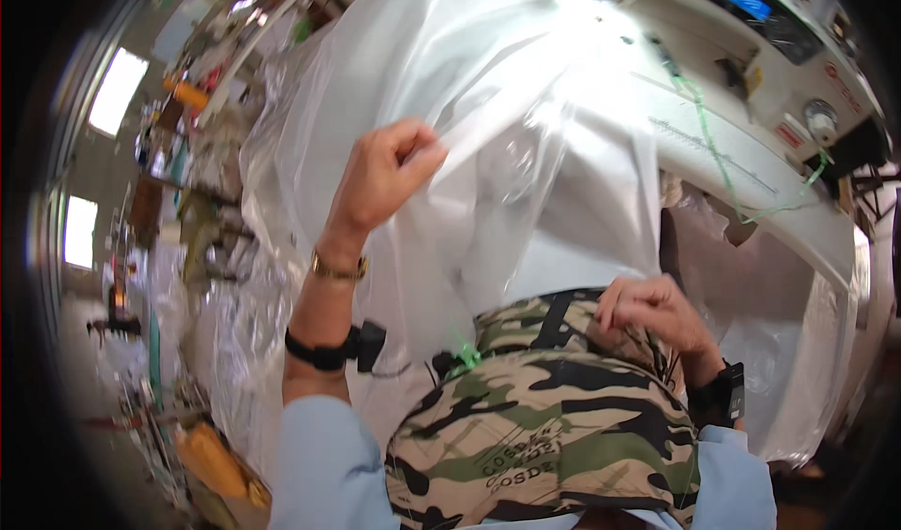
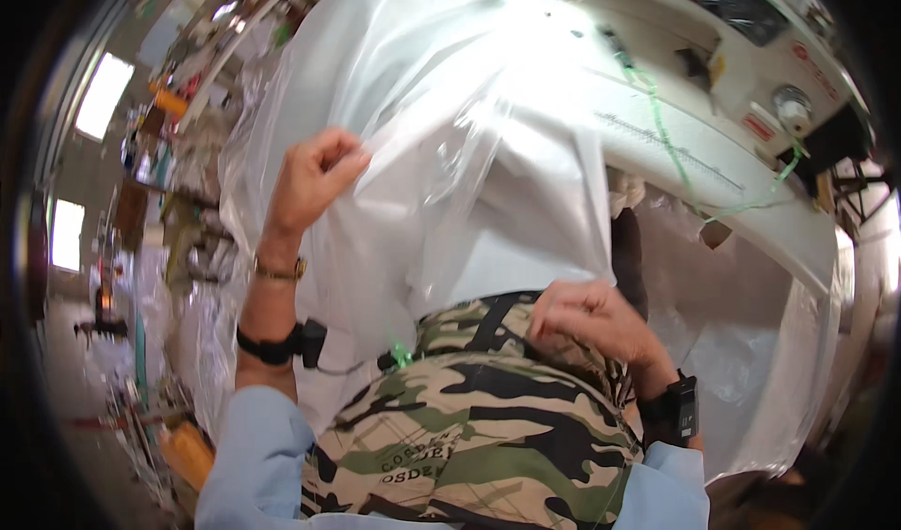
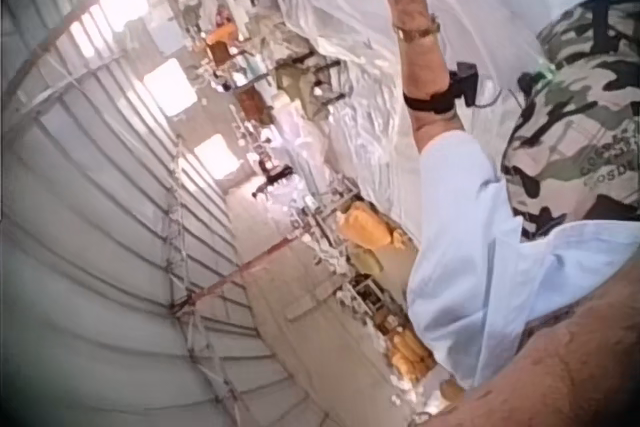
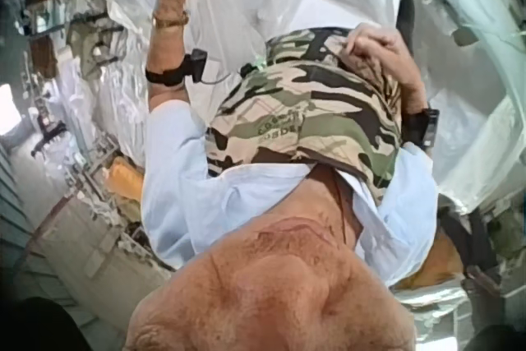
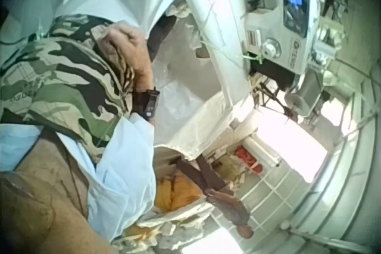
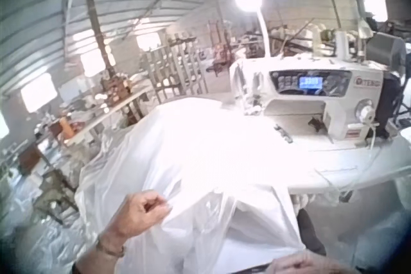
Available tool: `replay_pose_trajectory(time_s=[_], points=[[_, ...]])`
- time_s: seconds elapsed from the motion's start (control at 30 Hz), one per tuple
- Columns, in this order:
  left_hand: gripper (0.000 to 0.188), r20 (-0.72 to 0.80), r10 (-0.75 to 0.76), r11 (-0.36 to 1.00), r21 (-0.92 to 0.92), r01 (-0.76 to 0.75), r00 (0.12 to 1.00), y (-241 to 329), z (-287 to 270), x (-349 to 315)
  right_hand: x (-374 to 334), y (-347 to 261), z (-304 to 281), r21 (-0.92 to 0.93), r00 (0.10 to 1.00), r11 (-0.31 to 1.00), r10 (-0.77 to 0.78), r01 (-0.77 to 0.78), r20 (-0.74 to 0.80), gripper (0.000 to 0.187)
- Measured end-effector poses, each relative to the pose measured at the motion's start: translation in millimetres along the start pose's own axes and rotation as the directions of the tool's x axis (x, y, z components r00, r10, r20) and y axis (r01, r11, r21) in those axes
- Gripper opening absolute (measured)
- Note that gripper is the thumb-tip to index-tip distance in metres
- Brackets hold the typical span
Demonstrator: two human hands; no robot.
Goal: Sewing together large white plastic sheets using an industrial sewing machine.
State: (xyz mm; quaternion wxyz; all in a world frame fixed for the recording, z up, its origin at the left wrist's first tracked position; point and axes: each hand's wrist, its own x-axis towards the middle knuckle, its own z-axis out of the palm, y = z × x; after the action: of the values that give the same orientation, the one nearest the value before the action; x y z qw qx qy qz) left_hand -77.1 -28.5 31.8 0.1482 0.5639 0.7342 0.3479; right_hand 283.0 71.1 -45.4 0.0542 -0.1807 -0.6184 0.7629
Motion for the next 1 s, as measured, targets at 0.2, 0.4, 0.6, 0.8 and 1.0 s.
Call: replay_pose_trajectory(time_s=[0.2,0.4,0.6,0.8,1.0], points=[[0.019,0.062,0.013,0.990,0.141,-0.021,0.998,3,-9,-9,38,-33,11,-0.443,0.923,0.867,-0.337,0.227,-0.187,0.015],[0.021,0.155,-0.057,0.997,0.062,0.048,0.986,-5,-24,-45,143,-89,58,-0.883,0.487,-0.054,-0.818,0.467,0.307,0.038],[0.020,0.052,-0.183,0.968,0.183,0.171,0.982,-29,-40,-89,219,-75,88,-0.817,0.691,-0.121,-0.473,0.564,0.547,0.029],[0.016,0.079,-0.352,0.906,0.278,0.319,0.933,-57,-60,-126,241,-79,95,-0.791,0.764,0.186,-0.457,0.582,0.455,0.020],[0.017,-0.011,-0.386,0.916,-0.124,0.382,0.922,-94,-56,-154,246,-81,88,-0.745,0.948,0.588,-0.232,0.315,0.218,0.028]])
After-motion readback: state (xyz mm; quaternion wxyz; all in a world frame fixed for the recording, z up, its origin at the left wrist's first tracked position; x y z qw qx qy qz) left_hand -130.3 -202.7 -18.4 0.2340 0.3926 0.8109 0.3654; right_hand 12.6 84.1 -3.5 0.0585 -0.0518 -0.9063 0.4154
